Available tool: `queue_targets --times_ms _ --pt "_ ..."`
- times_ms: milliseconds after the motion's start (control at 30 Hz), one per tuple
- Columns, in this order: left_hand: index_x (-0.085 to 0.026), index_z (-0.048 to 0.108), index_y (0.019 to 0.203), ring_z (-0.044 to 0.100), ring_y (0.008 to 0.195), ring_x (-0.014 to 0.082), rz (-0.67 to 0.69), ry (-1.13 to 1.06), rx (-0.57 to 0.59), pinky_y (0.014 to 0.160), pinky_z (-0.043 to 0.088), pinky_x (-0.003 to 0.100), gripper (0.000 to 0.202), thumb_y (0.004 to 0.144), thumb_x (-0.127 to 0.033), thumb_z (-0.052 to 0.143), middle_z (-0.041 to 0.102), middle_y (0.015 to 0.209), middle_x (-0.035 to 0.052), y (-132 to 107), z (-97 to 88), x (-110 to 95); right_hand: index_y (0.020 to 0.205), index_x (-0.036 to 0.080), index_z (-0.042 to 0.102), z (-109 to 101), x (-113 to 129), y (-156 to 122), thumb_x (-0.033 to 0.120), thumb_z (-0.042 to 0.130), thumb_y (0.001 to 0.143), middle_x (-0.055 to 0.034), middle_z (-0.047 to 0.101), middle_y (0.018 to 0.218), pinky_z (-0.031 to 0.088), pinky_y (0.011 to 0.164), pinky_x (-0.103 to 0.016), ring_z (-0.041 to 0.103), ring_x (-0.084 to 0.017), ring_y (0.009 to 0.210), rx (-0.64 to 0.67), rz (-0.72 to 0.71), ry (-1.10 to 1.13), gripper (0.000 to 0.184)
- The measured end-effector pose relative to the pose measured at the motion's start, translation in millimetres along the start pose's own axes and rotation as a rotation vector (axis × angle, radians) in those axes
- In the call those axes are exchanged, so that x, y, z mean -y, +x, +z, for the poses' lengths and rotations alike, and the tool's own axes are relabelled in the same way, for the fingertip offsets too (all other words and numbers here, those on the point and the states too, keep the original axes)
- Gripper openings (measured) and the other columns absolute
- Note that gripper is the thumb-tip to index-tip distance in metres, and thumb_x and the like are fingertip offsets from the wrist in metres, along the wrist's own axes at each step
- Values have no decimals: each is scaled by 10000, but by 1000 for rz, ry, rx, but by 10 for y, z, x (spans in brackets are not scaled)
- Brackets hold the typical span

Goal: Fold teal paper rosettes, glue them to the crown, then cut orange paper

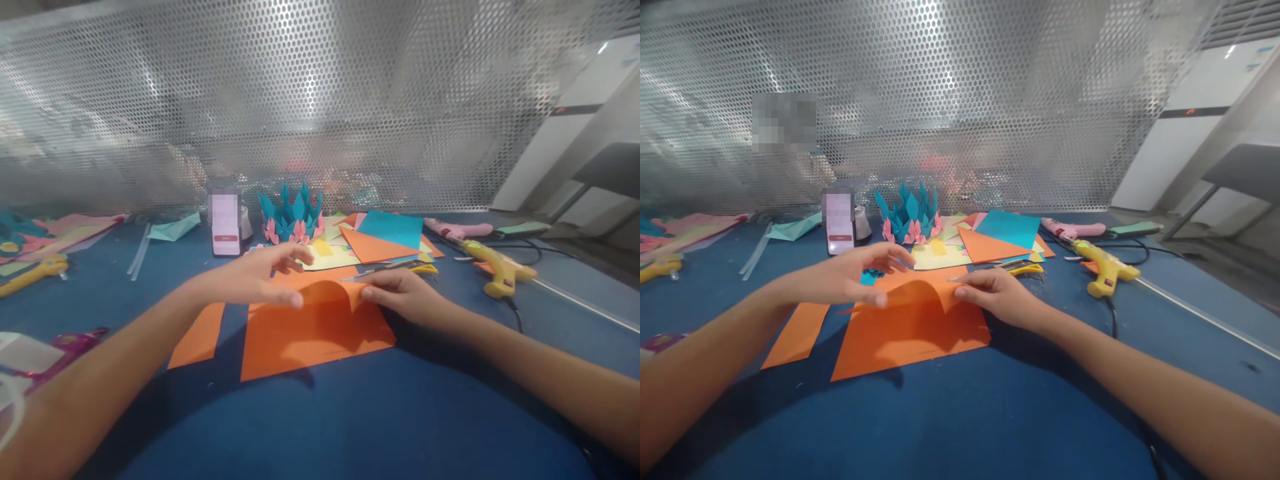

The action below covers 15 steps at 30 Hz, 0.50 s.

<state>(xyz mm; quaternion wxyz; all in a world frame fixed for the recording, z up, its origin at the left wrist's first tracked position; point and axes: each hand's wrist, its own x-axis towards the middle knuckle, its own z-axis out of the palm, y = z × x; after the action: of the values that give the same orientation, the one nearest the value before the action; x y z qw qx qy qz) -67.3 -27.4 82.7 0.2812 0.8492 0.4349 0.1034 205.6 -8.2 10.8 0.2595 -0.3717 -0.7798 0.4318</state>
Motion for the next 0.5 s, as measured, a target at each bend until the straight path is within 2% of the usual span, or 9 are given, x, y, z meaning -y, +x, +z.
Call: queue_targets --times_ms 67,133,200,233,300,400,500 --pt "-255 459 1230 518 1079 230 0 88 -15 832 419 295 614 695 -480 662 512 1273 53 43 160 -55 929 134 696 2 4 -3 568 532 784 -88 707 897 495 738 -347 641 -243 840 -37 9 54 486" --pt "-222 574 1026 570 896 203 -27 201 -99 729 416 290 293 794 -400 559 623 1029 34 75 269 -58 950 154 689 -37 -7 7 561 463 827 -82 704 911 492 753 -350 640 -244 866 -53 -28 27 482" --pt "-194 598 846 568 763 166 13 265 -72 651 396 267 129 819 -277 503 629 846 16 91 315 -30 1004 178 673 -125 -42 31 508 359 888 -77 695 961 474 804 -363 627 -240 925 -100 -85 -86 470" --pt "-185 592 797 564 738 154 41 272 -48 636 390 256 104 808 -223 496 622 810 11 92 320 -13 1032 187 660 -185 -71 45 464 311 911 -77 689 984 465 820 -371 622 -235 935 -134 -107 -166 461" --pt "-179 586 770 566 741 141 90 262 0 635 391 241 80 766 -152 511 623 814 10 78 310 13 1051 196 641 -320 -149 73 355 426 867 -80 670 1034 444 841 -389 601 -247 964 -198 -177 -433 325" --pt "-188 591 780 568 748 137 100 240 66 628 393 234 117 727 -112 521 630 824 3 34 297 23 1001 203 621 -491 -278 98 241 540 771 -73 664 965 440 806 -387 586 -251 926 -71 -286 -692 247" --pt "-198 589 815 569 760 136 53 202 159 599 391 222 180 694 -83 521 632 845 -4 -3 304 11 982 208 585 -555 -362 104 235 534 792 -74 644 973 443 793 -377 575 -240 926 -11 -329 -734 199"
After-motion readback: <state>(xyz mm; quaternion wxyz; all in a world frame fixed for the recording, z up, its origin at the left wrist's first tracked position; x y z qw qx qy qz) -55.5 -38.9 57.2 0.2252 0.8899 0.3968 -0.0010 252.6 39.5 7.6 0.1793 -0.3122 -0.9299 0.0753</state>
